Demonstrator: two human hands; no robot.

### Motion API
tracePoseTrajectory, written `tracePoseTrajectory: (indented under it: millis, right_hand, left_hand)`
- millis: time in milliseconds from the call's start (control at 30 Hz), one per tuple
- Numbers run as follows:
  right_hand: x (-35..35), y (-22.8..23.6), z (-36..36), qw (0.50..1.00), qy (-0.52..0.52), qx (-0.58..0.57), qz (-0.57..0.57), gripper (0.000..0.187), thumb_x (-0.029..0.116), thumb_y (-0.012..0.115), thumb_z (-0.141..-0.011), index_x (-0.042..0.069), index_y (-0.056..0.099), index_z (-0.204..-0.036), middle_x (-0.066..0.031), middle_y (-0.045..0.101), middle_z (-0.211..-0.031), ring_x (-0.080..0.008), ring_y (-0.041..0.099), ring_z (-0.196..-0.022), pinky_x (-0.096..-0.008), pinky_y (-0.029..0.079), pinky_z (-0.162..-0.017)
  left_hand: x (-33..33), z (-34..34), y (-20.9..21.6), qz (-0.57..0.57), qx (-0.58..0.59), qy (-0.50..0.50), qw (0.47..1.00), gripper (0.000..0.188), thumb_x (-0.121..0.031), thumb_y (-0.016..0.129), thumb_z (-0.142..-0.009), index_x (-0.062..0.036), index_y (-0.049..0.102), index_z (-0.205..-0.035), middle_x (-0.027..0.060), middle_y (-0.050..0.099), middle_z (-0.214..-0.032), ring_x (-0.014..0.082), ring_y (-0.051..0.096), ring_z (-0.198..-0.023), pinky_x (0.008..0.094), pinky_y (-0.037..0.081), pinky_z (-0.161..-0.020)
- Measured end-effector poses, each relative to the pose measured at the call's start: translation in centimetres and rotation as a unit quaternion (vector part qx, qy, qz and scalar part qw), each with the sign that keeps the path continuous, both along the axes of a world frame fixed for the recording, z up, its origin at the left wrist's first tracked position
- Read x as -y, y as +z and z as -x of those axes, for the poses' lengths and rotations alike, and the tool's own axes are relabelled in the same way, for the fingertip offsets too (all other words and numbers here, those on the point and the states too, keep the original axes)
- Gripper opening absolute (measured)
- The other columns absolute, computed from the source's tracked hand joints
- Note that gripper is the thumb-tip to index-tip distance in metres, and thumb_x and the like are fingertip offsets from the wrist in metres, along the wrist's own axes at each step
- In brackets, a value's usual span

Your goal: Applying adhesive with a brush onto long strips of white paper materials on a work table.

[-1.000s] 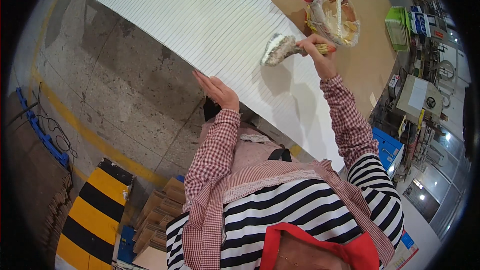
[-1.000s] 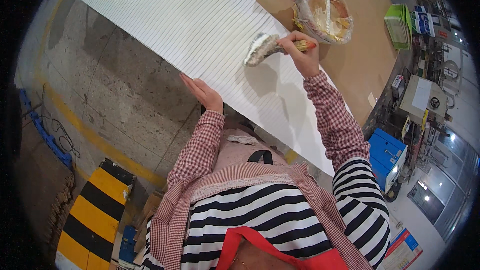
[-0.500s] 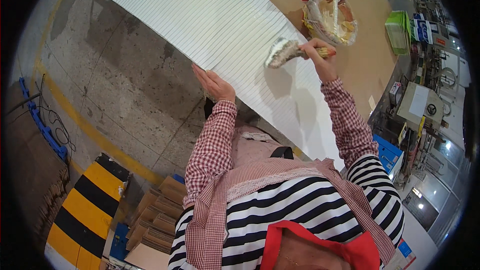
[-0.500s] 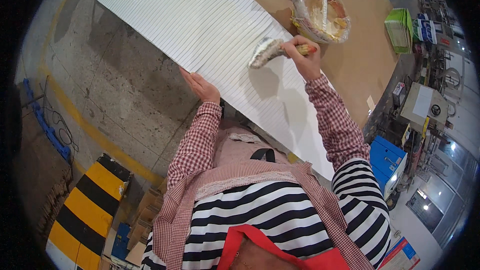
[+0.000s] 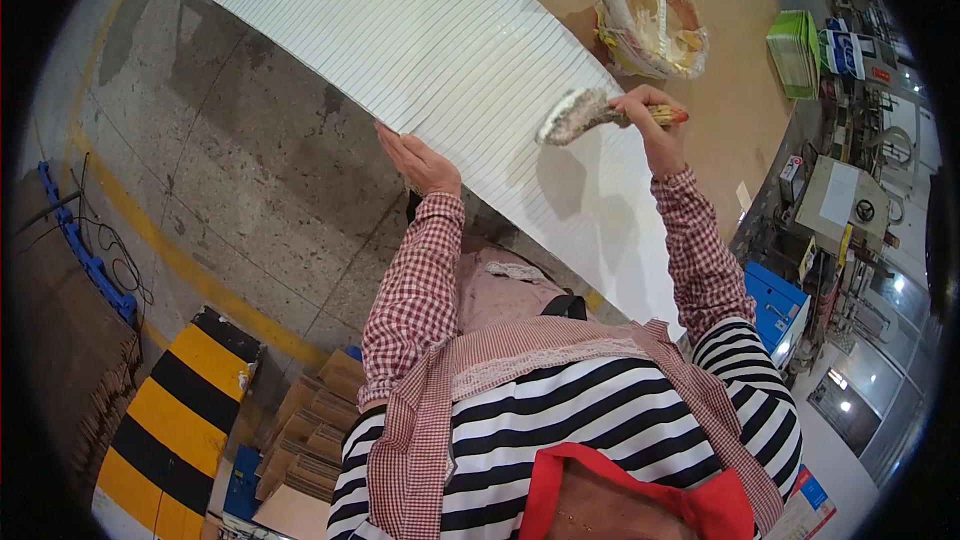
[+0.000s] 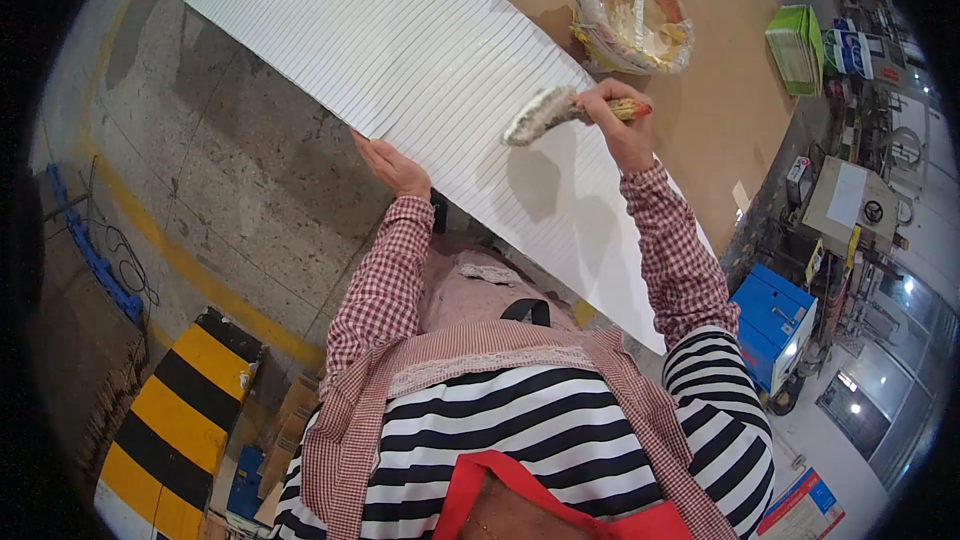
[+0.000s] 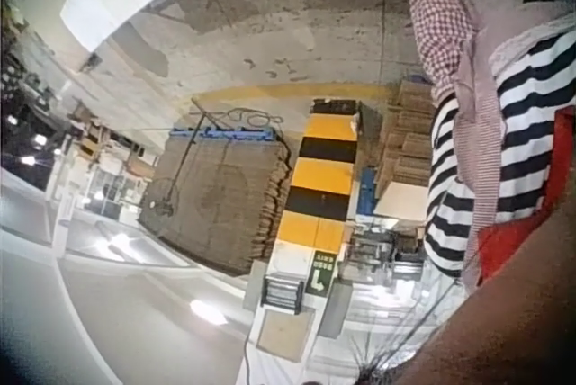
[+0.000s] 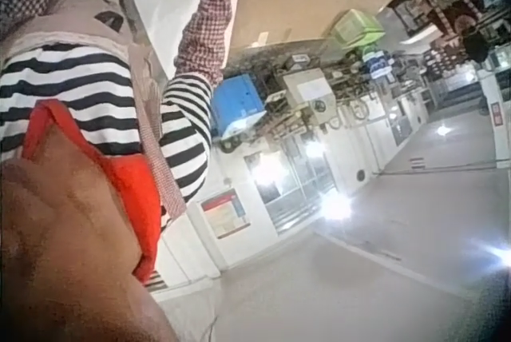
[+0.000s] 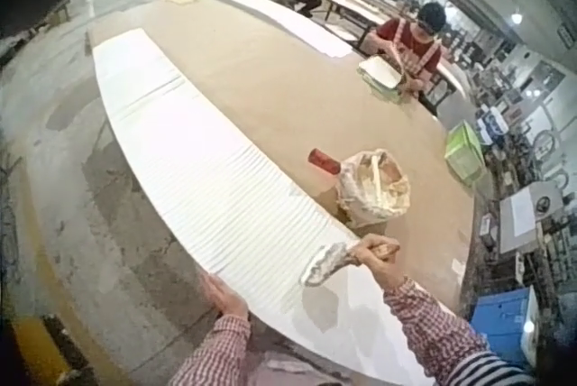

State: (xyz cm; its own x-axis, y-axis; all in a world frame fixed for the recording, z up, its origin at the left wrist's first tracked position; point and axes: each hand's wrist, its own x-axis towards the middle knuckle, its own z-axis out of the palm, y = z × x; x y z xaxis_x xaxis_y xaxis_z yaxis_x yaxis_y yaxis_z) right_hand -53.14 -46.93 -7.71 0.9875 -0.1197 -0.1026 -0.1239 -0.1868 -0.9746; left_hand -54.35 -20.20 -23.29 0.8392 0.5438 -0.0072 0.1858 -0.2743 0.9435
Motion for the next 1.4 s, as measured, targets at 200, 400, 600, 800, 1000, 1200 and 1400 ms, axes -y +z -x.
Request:
tracePoseTrajectory:
  millis: [200,400,600,800,1000,1200,1400]
  right_hand:
    - [-0.4,-1.1,-0.9,1.000,-0.029,0.006,0.006,0.012,0.010,0.063,-0.084,0.000,0.065,-0.077,-0.0027,0.062,-0.073,-0.0083,0.055,-0.065,-0.0219,0.045,-0.060]
    - [1.7,0.9,3.8,0.998,-0.036,-0.050,0.034,0.016,0.012,0.062,-0.086,-0.001,0.063,-0.075,-0.0043,0.062,-0.074,-0.0093,0.056,-0.066,-0.0223,0.045,-0.061]
    - [3.4,5.2,4.3,0.988,-0.028,-0.024,-0.147,0.028,0.017,0.050,-0.094,0.001,0.050,-0.117,-0.0168,0.055,-0.123,-0.0182,0.063,-0.082,-0.0300,0.053,-0.073]
    - [3.8,5.3,2.8,0.985,-0.044,0.011,-0.165,0.027,0.023,0.053,-0.095,0.002,0.056,-0.111,-0.0135,0.060,-0.116,-0.0131,0.060,-0.076,-0.0263,0.050,-0.071]
    - [-1.8,2.6,-1.1,0.997,0.027,0.069,0.016,0.016,0.018,0.061,-0.089,0.003,0.066,-0.086,-0.0019,0.064,-0.085,-0.0064,0.052,-0.068,-0.0206,0.044,-0.063]
    - [-0.3,-0.5,0.0,0.998,0.060,0.011,0.014,0.014,0.015,0.065,-0.085,0.002,0.067,-0.082,0.0005,0.062,-0.074,-0.0048,0.052,-0.064,-0.0194,0.043,-0.057]
    - [2.2,0.6,3.9,0.999,0.048,-0.009,0.019,0.014,0.012,0.061,-0.085,0.001,0.067,-0.081,-0.0025,0.066,-0.076,-0.0056,0.053,-0.063,-0.0197,0.044,-0.057]
  left_hand:
    - [0.3,0.1,0.3,0.008,-0.007,-0.004,1.000,0.059,-0.034,0.018,-0.101,0.0088,0.018,-0.142,0.0269,0.021,-0.147,0.0376,0.020,-0.138,0.0455,0.018,-0.114]
    - [0.0,0.4,-0.4,-0.027,0.001,0.001,1.000,0.058,-0.033,0.019,-0.101,0.0073,0.017,-0.143,0.0259,0.018,-0.149,0.0361,0.019,-0.139,0.0445,0.019,-0.115]
    - [3.6,4.5,0.9,0.042,-0.033,0.023,0.998,0.056,-0.032,0.018,-0.102,0.0054,0.014,-0.144,0.0234,0.011,-0.151,0.0336,0.014,-0.141,0.0417,0.016,-0.116]
    - [4.5,5.1,-0.7,0.095,-0.035,0.027,0.994,0.059,-0.035,0.018,-0.101,0.0050,0.017,-0.144,0.0242,0.015,-0.150,0.0345,0.015,-0.140,0.0420,0.016,-0.116]
    - [4.8,5.1,-0.5,0.069,-0.042,0.023,0.996,0.059,-0.035,0.018,-0.101,0.0070,0.019,-0.143,0.0248,0.017,-0.149,0.0353,0.019,-0.139,0.0426,0.017,-0.115]
    - [4.5,5.2,-0.7,0.085,-0.060,0.034,0.994,0.059,-0.034,0.018,-0.101,0.0075,0.020,-0.142,0.0254,0.019,-0.149,0.0354,0.020,-0.139,0.0424,0.018,-0.115]
    - [4.6,5.4,-0.7,0.092,-0.052,0.037,0.994,0.059,-0.034,0.019,-0.101,0.0080,0.021,-0.142,0.0261,0.021,-0.148,0.0362,0.021,-0.138,0.0428,0.018,-0.115]
